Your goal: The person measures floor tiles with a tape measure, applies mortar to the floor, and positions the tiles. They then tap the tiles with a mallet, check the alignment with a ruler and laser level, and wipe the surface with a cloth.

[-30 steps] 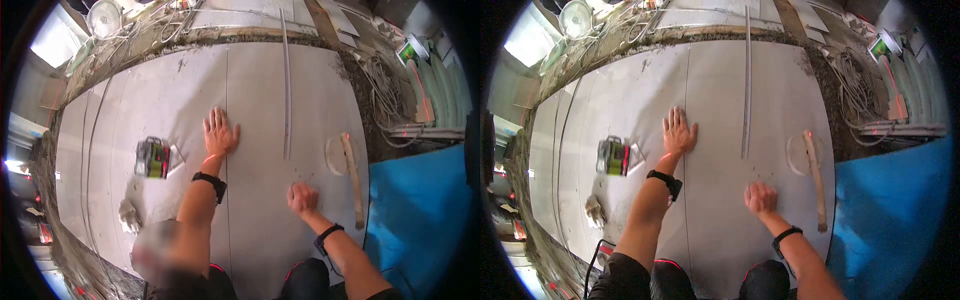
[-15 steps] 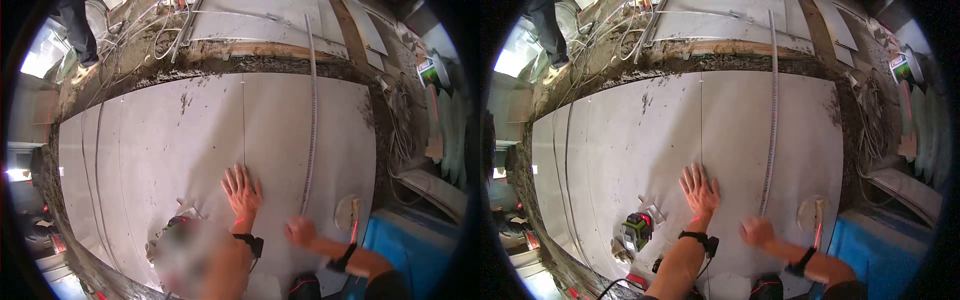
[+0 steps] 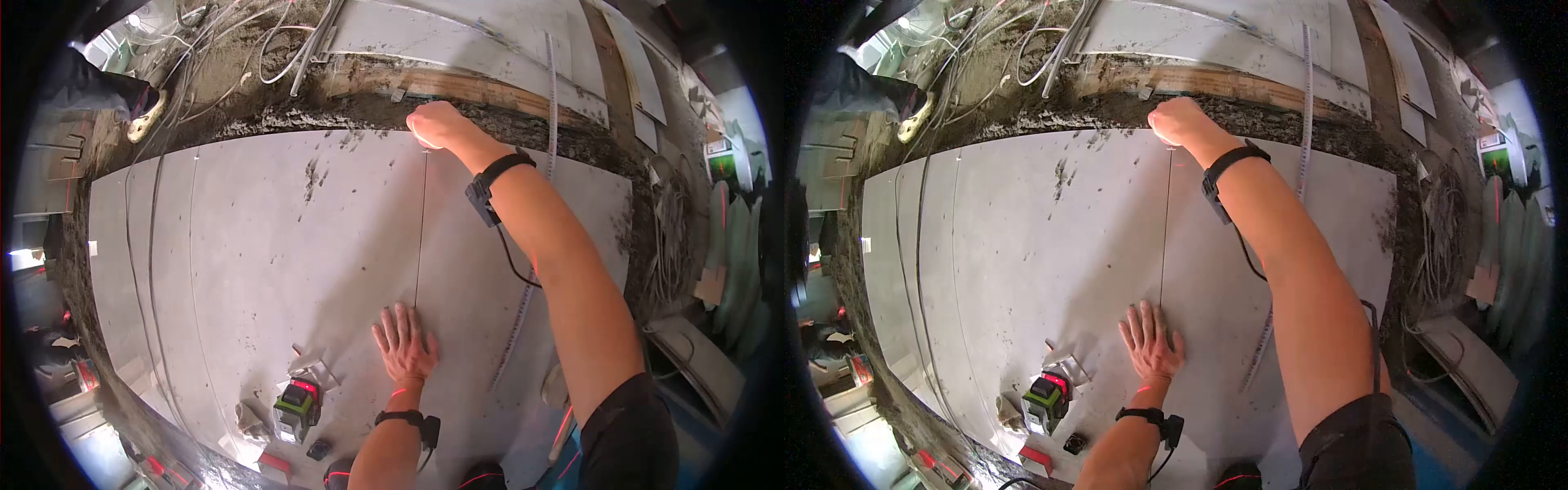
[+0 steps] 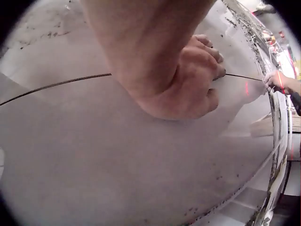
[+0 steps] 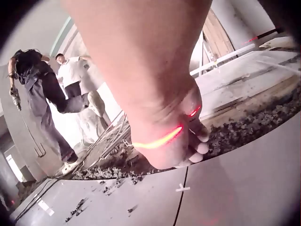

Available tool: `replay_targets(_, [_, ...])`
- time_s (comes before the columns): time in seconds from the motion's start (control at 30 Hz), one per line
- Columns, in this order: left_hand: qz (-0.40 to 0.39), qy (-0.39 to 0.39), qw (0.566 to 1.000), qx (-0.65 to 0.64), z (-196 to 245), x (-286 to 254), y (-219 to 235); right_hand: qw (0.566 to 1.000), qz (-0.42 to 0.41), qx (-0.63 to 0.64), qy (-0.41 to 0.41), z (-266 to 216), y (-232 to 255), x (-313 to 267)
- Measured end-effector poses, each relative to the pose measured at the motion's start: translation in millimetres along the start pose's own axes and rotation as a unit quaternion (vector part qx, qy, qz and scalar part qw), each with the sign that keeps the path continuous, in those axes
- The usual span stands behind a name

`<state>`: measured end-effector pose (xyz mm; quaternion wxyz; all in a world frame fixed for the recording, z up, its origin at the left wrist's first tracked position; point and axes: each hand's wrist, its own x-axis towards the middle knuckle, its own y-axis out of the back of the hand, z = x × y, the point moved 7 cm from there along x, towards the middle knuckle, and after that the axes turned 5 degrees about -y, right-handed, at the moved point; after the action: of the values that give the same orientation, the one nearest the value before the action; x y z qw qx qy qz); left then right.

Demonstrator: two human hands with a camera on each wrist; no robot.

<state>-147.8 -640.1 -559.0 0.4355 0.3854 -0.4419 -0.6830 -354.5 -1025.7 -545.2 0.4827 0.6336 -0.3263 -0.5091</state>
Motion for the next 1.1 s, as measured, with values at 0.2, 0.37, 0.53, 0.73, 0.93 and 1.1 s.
replay_targets(0.2, [0.006,0.004,1.000,-0.012,-1.1,-0.6,-2.1,0.997,0.026,-0.056,0.047,-4.6,-1.7,12.3])
replay_targets(0.37, [0.014,-0.007,1.000,-0.020,-2.0,-1.9,-1.6,0.995,0.025,-0.091,0.038,-3.3,0.5,15.1])
replay_targets(0.53, [0.002,0.000,1.000,-0.025,-1.4,-1.6,-2.3,0.998,-0.045,0.007,0.040,4.7,-7.2,10.9])
replay_targets(0.73, [0.004,0.002,1.000,-0.020,-1.9,-1.6,-2.7,0.997,0.022,-0.060,0.041,-4.4,-1.4,12.9])
replay_targets(0.93, [-0.013,0.007,1.000,-0.022,-1.2,0.4,0.5,0.996,0.044,-0.060,0.044,-10.6,8.0,9.0])
replay_targets(1.1, [0.007,-0.023,0.999,-0.029,1.6,-3.7,-1.7,0.934,0.333,0.121,-0.045,-7.7,32.7,-57.9])
